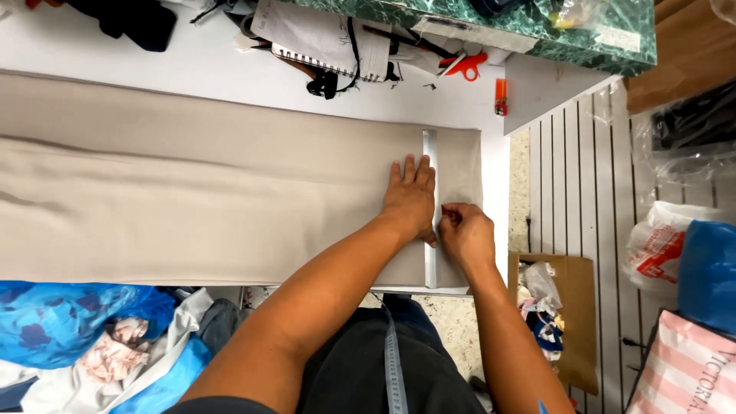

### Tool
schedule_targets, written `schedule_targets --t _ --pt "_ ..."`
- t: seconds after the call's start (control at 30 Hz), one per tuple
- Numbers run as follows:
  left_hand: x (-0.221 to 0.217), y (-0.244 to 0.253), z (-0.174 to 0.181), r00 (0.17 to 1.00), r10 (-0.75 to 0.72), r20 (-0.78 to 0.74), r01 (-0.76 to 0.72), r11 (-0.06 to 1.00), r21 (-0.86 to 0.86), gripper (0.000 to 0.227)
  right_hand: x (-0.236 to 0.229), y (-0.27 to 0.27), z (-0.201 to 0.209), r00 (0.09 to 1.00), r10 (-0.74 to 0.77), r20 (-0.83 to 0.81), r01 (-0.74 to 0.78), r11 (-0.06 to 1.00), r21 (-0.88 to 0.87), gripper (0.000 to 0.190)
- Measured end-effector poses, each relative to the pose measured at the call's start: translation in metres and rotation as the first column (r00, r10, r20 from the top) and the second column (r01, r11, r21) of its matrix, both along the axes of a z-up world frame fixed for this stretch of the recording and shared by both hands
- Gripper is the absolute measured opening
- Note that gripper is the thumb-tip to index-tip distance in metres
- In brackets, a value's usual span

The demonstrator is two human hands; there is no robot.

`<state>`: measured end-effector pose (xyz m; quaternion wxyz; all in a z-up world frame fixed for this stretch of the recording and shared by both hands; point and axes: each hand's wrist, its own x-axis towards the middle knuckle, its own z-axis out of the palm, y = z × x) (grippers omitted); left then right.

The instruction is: Measure and fold a piece of beige fabric on a workbench using a measuring tape and a metal ruler

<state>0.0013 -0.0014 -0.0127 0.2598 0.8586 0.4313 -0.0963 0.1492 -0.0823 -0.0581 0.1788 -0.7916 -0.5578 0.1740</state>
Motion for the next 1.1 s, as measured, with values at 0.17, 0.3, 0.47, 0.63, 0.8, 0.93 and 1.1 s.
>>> schedule_targets --t 0.17,0.3,0.47,0.63,0.8,0.93,1.1 --pt "0.002 -0.001 -0.002 1.000 -0.012 -0.011 0.012 1.000 0.010 0.130 0.001 -0.001 -0.007 1.000 0.022 -0.020 -0.022 1.000 0.000 0.026" --pt "0.000 0.000 0.000 1.000 -0.018 -0.026 0.018 1.000 0.006 0.132 -0.002 -0.002 -0.012 0.999 0.048 0.025 -0.048 0.999 -0.009 0.025" --pt "0.000 -0.001 0.004 1.000 -0.019 -0.017 0.019 1.000 0.002 0.133 -0.001 -0.007 -0.003 0.994 0.083 0.071 -0.081 0.996 -0.040 0.025" --pt "-0.003 0.000 0.014 1.000 -0.001 -0.006 0.000 0.999 -0.044 0.138 -0.001 -0.027 0.025 0.998 0.019 0.057 -0.016 0.999 -0.046 0.026" --pt "-0.002 0.000 0.012 1.000 -0.007 -0.020 0.006 0.999 -0.039 0.139 -0.005 -0.044 0.016 0.998 -0.026 -0.055 0.024 0.999 -0.047 0.025" --pt "-0.001 0.002 0.006 1.000 -0.004 -0.013 0.003 1.000 -0.031 0.143 -0.009 -0.050 0.014 0.995 -0.032 -0.099 0.027 0.998 -0.054 0.024" --pt "-0.002 0.002 0.008 1.000 -0.013 -0.024 0.013 0.999 -0.030 0.144 -0.008 -0.055 0.004 0.998 -0.003 -0.066 0.000 0.999 -0.043 0.024"
